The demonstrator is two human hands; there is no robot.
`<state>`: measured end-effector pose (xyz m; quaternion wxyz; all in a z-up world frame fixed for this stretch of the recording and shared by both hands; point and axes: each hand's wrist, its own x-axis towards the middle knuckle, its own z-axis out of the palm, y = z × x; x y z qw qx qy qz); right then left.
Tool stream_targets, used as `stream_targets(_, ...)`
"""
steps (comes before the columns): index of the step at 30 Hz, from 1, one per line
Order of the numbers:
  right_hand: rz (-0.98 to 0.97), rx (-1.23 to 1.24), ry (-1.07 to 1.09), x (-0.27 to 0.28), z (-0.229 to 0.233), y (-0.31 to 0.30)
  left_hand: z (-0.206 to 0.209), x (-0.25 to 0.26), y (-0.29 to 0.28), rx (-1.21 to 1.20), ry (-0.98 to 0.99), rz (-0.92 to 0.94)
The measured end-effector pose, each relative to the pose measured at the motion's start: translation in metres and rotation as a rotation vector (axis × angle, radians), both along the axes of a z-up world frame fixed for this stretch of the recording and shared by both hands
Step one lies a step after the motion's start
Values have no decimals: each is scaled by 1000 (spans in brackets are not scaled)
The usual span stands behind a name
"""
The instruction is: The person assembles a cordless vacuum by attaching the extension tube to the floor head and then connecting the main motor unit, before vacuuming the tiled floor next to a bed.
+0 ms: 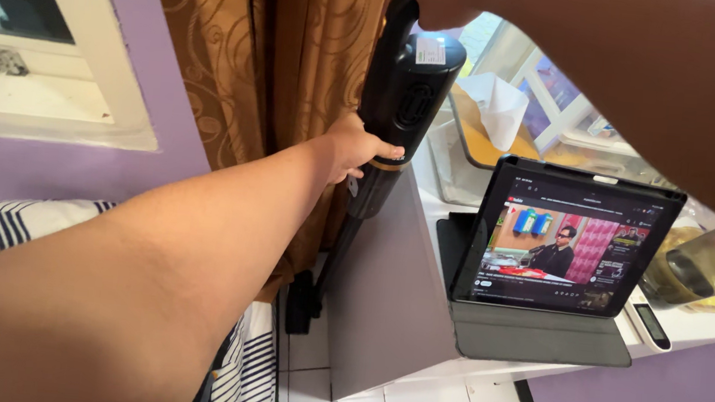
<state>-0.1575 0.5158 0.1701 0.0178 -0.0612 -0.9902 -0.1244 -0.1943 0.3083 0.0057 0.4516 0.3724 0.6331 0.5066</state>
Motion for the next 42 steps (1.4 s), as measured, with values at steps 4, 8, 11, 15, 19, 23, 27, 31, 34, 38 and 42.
stream_targets(4, -22, 23, -62, -1, 2, 5, 3, 3, -8, -13, -20, -17)
stream_targets(8, -46, 1, -76, 4, 2, -10, -1, 15, -20, -47, -26, -8)
stream_targets(11, -111, -33, -77, 9, -2, -19, 0, 17, -28, -56, -23, -1)
stream_targets(15, -152, -72, -31, 5, -8, -28, 3, 15, -42, -81, 14, 21)
stream_targets(19, -219, -11, -70, 14, 0, -48, 5, 20, -52, -61, 3, 27)
stream_targets(23, -128, -10, -63, 34, 9, -68, 5, 34, -53, -59, 7, 48)
stream_targets(27, -153, 12, -79, 49, 11, -83, -1, 48, -51, -48, -15, 29)
stream_targets(31, -165, 50, -102, 62, 14, -100, -9, 60, -53, -38, -60, 45)
stream_targets(34, -158, 102, -99, 68, 20, -117, -10, 64, -62, -48, -52, 72)
stream_targets(38, -32, 160, -29, 81, 23, -141, -9, 67, -81, -61, -32, 96)
stream_targets(42, -153, 180, -64, 93, 25, -159, -8, 82, -94, -41, -7, 129)
